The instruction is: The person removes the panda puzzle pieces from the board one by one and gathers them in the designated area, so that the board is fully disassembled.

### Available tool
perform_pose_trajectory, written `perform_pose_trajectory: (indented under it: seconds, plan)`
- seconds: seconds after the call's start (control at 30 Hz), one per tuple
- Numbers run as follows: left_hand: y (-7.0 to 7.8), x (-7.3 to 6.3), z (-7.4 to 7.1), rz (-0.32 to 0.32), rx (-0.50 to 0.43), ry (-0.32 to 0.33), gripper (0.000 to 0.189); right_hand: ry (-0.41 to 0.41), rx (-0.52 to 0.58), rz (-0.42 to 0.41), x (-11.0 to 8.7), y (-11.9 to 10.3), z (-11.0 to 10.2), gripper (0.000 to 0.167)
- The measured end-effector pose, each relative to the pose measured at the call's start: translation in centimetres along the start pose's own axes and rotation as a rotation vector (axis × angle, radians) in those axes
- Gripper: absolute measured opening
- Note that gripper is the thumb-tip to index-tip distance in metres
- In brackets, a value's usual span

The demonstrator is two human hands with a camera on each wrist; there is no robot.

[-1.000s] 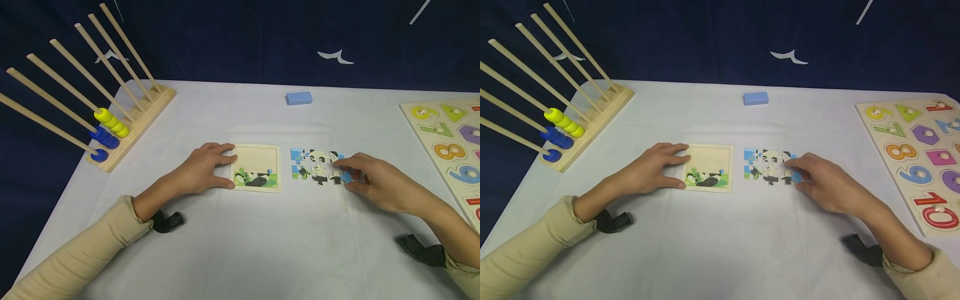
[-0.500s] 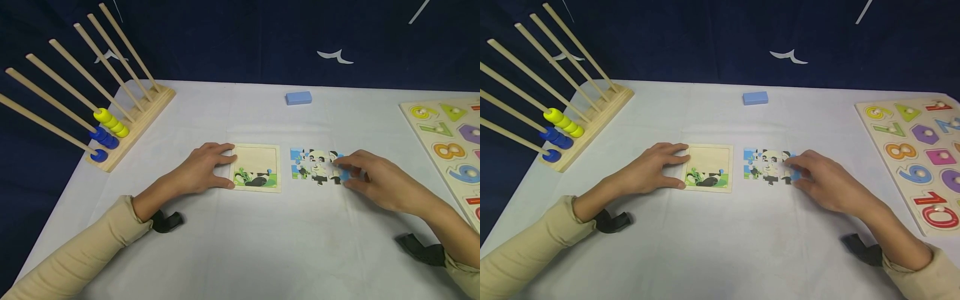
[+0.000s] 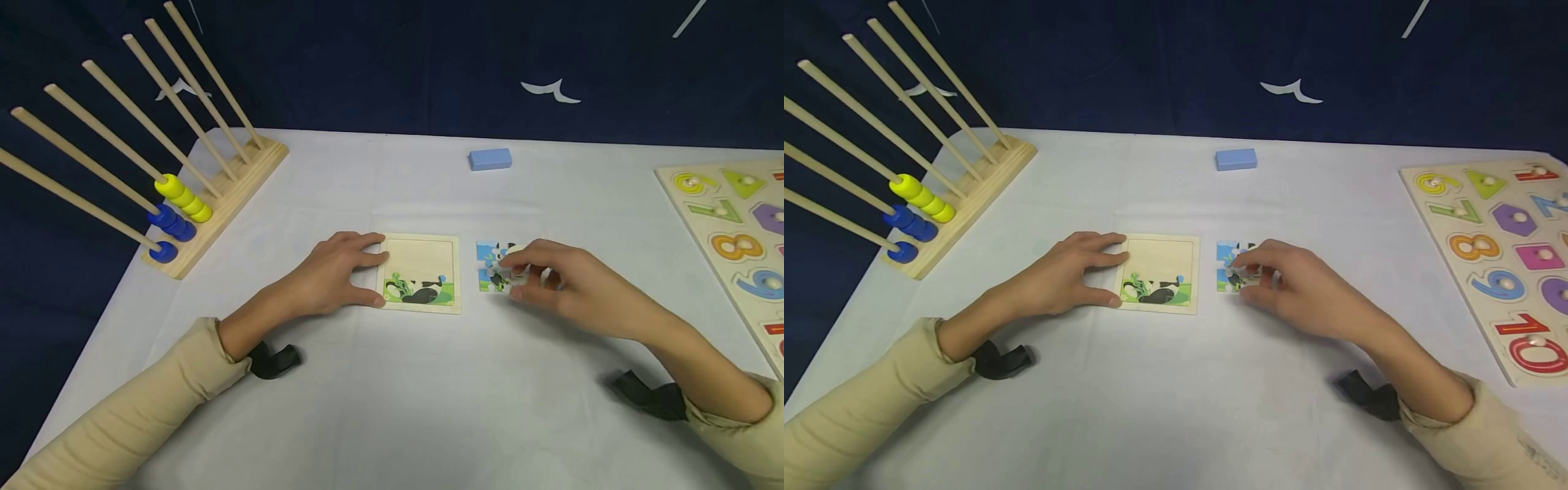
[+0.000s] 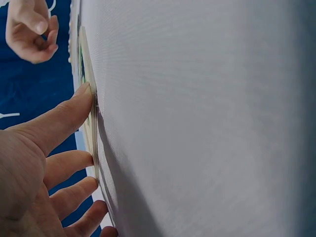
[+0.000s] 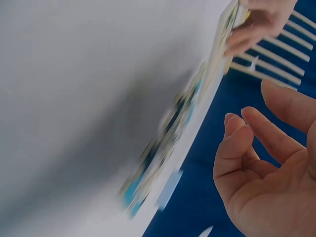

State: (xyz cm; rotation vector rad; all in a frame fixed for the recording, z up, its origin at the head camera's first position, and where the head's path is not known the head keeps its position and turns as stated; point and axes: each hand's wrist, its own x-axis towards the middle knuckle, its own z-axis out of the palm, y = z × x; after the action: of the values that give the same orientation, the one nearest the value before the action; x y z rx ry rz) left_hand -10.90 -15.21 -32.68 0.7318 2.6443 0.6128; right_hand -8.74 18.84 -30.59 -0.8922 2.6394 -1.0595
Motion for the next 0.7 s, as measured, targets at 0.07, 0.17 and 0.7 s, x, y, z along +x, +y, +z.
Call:
perform_pose_trajectory:
  seconds: [0.07, 0.17, 0.7]
  plan:
    - [0.0, 0.0, 0.0, -0.002, -0.002, 0.0, 0.07, -0.032, 0.016, -0.003, 0.9, -0.9, 0.5, 0.03]
    - [0.0, 0.1, 0.0, -0.006, -0.001, -0.003, 0.07, -0.075, 0.029, -0.007, 2.3, -2.1, 1.2, 0.031]
    - [-0.2, 0.0, -0.3, -0.008, -0.011, -0.031, 0.072, -0.266, -0.021, -0.063, 8.6, -5.3, 5.8, 0.031]
